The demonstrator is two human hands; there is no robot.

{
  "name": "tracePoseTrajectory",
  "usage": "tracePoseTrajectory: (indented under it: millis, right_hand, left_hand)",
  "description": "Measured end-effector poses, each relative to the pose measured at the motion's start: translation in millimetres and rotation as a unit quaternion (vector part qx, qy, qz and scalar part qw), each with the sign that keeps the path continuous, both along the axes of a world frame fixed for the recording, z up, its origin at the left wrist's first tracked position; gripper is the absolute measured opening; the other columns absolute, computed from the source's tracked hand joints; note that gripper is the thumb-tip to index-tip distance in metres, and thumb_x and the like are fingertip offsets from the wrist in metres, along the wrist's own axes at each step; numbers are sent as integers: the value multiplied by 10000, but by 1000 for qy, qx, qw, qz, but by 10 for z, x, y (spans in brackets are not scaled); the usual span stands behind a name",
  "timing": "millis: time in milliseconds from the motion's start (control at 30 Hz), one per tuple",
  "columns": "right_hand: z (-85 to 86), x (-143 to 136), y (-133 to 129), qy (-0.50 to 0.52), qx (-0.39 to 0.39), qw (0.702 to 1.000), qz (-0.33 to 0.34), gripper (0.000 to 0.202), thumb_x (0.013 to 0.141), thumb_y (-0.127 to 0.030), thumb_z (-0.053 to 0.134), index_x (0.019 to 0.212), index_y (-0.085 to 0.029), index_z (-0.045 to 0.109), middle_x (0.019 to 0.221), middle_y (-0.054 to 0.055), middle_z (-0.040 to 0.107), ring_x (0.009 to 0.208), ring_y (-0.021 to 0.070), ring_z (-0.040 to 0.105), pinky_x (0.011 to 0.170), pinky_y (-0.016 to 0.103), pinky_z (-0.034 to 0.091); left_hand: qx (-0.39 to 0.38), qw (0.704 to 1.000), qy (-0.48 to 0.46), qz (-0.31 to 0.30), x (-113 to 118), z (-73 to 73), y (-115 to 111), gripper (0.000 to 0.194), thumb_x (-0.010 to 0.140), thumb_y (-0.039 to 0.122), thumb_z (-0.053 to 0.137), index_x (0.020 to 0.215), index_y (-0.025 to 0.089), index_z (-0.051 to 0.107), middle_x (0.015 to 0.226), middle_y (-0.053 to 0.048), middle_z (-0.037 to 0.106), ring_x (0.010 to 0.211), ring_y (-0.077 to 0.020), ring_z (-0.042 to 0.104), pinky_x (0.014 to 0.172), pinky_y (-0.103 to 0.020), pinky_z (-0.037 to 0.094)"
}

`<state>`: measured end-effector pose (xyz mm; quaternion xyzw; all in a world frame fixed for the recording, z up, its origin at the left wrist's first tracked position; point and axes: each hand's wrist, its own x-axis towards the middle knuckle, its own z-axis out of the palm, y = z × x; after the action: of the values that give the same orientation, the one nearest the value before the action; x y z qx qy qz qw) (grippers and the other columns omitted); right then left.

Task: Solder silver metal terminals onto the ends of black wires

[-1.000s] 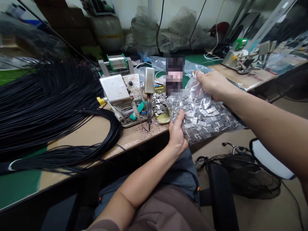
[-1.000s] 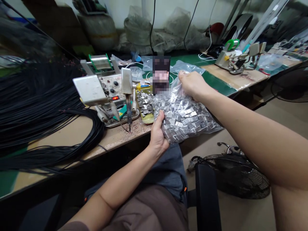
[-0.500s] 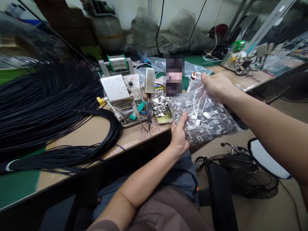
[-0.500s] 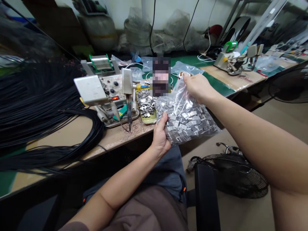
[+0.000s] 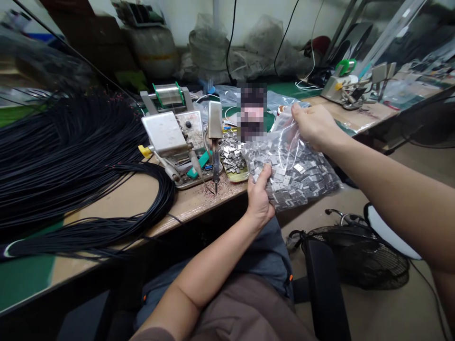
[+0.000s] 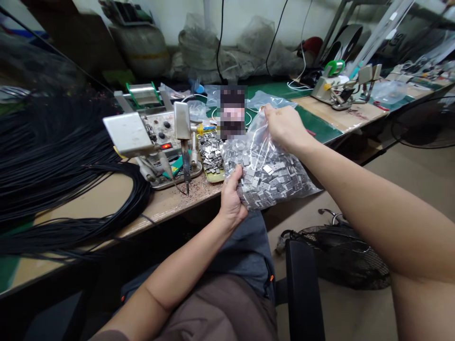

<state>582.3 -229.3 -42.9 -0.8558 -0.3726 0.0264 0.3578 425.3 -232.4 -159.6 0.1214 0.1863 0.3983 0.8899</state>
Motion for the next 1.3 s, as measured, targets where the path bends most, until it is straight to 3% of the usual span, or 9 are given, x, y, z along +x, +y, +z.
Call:
tracePoseTrajectory:
  millis: [300,600,867,1033,1300]
  right_hand:
    - [24,-41,99,-2,10,1000,-1,595,1095,-440,406,626,-154,635,633,99,599,574,150,507,636,327,409]
    - [57,-59,94,7,4,1000,-1,590,1088,-451,401,760,-112,755,652,121,648,556,158,532,601,319,412]
    - [163,-166,66,-15,-19,1000,-10,604,1093,-422,424,646,-115,692,625,125,634,578,152,532,636,314,425]
    - [139,-168,52,9,7,1000,10,594,1098,-400,384,745,-73,731,653,141,668,519,134,529,595,306,415]
    - [91,-106,1,0,16,1000,11,556,1083,-426,394,756,-101,706,643,130,663,453,136,509,583,336,422]
  left_hand:
    - [7,1000,8,14,-19,-11,30,370,740,295,892,1033,129,739,971,-71,775,1096,-287,738,1083,-434,522]
    - [18,1000,3,2,-34,-34,-25,506,714,334,931,1138,130,744,1095,-103,778,1117,-299,734,1098,-448,515]
    - [26,1000,9,8,-37,-27,-44,448,757,342,901,1125,135,750,1104,-94,777,1122,-285,730,1103,-438,510]
    - [47,999,7,19,-57,-54,-65,507,741,354,915,1164,134,741,1112,-108,772,1114,-296,729,1086,-451,514]
    - [48,999,8,11,-51,-98,-88,551,717,377,934,1163,124,731,1138,-119,765,1104,-304,732,1071,-457,523]
